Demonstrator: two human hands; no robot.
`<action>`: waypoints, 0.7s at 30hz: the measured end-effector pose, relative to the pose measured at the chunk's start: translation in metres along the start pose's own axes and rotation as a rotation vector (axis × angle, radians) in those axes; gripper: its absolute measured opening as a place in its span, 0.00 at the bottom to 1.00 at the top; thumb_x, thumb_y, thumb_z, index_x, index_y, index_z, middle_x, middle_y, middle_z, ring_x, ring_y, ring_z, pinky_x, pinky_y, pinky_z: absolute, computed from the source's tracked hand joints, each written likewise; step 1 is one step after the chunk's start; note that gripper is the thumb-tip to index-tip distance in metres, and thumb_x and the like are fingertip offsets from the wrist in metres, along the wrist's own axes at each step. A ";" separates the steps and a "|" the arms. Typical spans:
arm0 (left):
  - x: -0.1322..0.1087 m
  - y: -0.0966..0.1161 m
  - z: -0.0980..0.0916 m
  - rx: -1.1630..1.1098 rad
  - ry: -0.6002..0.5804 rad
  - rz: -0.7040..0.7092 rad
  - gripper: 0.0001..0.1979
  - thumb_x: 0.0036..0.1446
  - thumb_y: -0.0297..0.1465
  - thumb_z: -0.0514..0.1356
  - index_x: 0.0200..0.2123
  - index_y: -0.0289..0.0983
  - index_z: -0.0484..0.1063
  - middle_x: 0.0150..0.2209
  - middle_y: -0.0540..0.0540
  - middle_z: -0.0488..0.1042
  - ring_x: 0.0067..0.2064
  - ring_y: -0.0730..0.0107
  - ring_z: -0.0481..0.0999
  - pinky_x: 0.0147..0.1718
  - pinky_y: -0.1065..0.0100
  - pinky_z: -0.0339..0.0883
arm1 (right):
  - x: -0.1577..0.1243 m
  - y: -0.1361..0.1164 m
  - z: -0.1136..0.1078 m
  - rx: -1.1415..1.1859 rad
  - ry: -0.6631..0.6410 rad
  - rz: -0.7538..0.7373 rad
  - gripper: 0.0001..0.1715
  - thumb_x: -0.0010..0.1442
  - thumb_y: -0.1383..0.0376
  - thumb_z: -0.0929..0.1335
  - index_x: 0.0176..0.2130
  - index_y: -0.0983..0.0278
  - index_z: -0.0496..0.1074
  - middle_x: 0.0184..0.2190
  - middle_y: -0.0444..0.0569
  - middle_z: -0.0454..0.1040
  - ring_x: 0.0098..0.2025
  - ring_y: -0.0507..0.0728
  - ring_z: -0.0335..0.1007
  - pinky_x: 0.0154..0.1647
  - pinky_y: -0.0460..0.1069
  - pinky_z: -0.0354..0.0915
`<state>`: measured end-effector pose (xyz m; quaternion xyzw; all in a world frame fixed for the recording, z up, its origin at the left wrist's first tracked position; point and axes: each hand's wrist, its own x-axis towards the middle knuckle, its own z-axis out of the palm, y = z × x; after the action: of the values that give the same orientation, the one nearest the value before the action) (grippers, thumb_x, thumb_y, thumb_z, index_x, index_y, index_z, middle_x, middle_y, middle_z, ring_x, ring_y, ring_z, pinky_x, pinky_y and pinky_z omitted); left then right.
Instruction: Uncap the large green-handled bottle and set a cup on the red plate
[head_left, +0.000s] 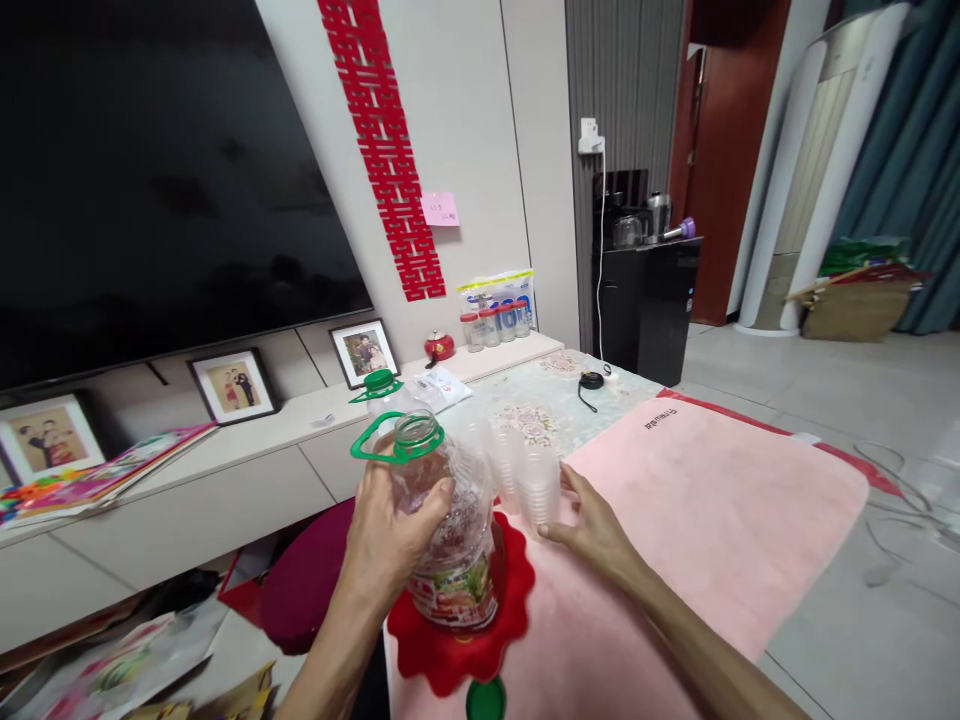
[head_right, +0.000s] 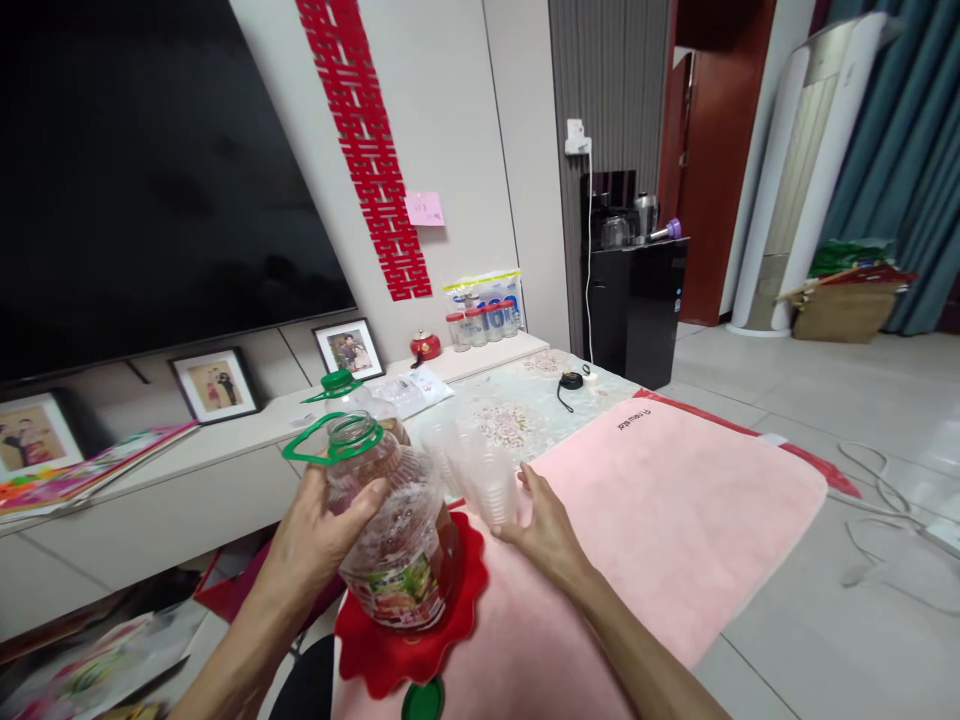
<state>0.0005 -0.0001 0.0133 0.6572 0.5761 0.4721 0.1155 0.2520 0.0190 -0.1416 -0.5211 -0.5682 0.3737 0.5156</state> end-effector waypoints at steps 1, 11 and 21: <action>0.000 0.000 0.000 0.014 -0.006 -0.006 0.21 0.50 0.46 0.60 0.43 0.39 0.66 0.43 0.39 0.73 0.55 0.45 0.72 0.58 0.47 0.64 | 0.004 0.003 0.003 0.011 -0.022 -0.011 0.57 0.44 0.56 0.77 0.68 0.64 0.60 0.64 0.57 0.63 0.64 0.69 0.61 0.67 0.64 0.58; -0.002 -0.002 0.002 0.034 -0.021 -0.091 0.24 0.50 0.47 0.59 0.46 0.39 0.67 0.46 0.39 0.74 0.57 0.44 0.72 0.59 0.45 0.62 | 0.002 -0.007 -0.011 0.186 -0.115 -0.014 0.37 0.50 0.53 0.76 0.55 0.65 0.70 0.53 0.54 0.74 0.54 0.66 0.72 0.55 0.57 0.70; -0.011 -0.002 0.004 -0.021 0.035 -0.119 0.23 0.51 0.49 0.60 0.44 0.40 0.69 0.47 0.41 0.75 0.56 0.45 0.73 0.60 0.43 0.61 | 0.097 -0.005 -0.031 0.107 -0.047 -0.035 0.29 0.46 0.56 0.73 0.46 0.65 0.73 0.48 0.53 0.76 0.53 0.68 0.70 0.57 0.59 0.63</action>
<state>0.0029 -0.0070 0.0046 0.6124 0.6109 0.4818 0.1403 0.2880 0.1097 -0.1120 -0.4736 -0.5685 0.4068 0.5357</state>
